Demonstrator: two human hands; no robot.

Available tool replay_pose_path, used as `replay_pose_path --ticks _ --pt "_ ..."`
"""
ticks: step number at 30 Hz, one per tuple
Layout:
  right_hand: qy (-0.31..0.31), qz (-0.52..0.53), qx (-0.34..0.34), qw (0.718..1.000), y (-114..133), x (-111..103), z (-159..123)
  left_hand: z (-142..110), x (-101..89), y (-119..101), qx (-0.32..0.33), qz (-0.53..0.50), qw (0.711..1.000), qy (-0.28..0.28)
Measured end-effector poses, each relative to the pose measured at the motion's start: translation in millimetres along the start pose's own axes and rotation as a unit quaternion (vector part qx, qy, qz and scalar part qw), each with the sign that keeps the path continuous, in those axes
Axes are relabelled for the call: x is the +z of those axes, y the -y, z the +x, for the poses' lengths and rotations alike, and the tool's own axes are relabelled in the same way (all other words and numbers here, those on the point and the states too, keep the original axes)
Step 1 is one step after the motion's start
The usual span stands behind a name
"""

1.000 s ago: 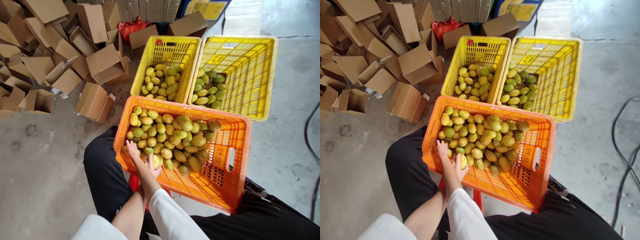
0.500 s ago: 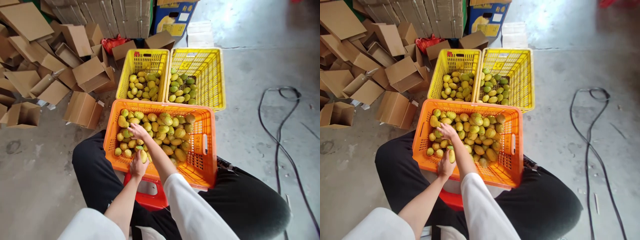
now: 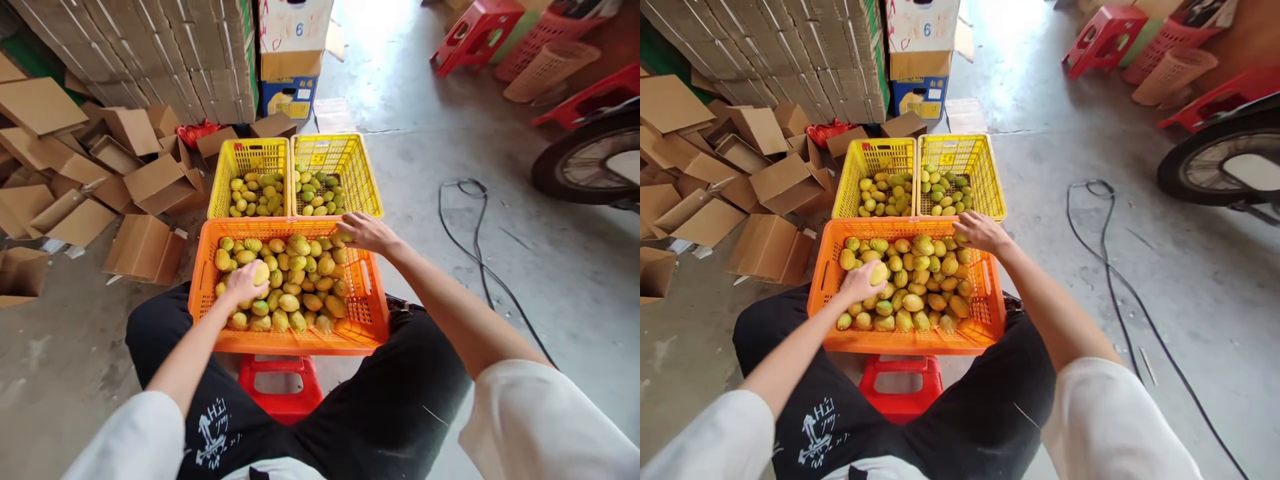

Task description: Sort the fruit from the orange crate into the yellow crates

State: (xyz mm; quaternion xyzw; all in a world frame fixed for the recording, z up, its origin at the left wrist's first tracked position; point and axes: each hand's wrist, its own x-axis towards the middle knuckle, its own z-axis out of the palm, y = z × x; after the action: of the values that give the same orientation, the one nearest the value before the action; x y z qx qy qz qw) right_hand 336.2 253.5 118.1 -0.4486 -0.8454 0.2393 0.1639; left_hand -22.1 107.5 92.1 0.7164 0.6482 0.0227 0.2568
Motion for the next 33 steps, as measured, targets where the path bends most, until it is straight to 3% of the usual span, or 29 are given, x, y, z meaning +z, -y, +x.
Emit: replay_pose_path --ticks 3,4,6,8,10,13,16,19,23,27,33 --pt "-0.154 0.068 0.127 0.978 9.2 -13.4 -32.2 32.8 -75.9 20.2 0.024 -0.018 0.999 -0.026" --pt "-0.228 0.105 0.191 0.949 16.6 -13.2 -40.1 38.4 -95.5 24.9 0.011 -0.042 0.998 -0.035" --pt "-0.327 0.239 0.313 0.859 33.8 -8.8 -50.0 43.0 -120.9 30.9 -0.025 -0.15 0.982 -0.112" --pt "-0.292 0.421 0.361 0.779 50.5 -3.6 -52.5 42.7 -129.3 33.3 -0.079 -0.328 0.923 -0.187" --pt "-0.24 0.544 0.346 0.725 64.2 0.0 -49.4 41.0 -127.6 32.3 -0.115 -0.431 0.881 -0.159" --pt "-0.205 0.644 0.284 0.681 78.8 4.7 -39.9 38.9 -120.3 22.7 -0.102 -0.472 0.87 -0.1" --pt "-0.187 0.668 0.26 0.672 86.4 13.5 -32.2 39.5 -112.8 6.4 -0.076 -0.509 0.854 -0.07" --pt "-0.166 0.673 0.271 0.668 85.9 25.5 -31.2 42.1 -103.1 -7.2 -0.064 -0.572 0.816 -0.064" --pt "-0.184 0.661 0.33 0.648 76.1 38.3 -34.2 43.7 -86.2 -11.9 -0.11 -0.639 0.762 0.009" --pt "-0.176 0.62 0.352 0.678 72.3 48.9 -34.6 42.7 -69.2 -11.8 -0.174 -0.686 0.705 0.046" --pt "-0.142 0.61 0.325 0.709 91.0 73.8 -37.1 38.3 -55.5 -18.6 -0.161 -0.691 0.703 0.052"
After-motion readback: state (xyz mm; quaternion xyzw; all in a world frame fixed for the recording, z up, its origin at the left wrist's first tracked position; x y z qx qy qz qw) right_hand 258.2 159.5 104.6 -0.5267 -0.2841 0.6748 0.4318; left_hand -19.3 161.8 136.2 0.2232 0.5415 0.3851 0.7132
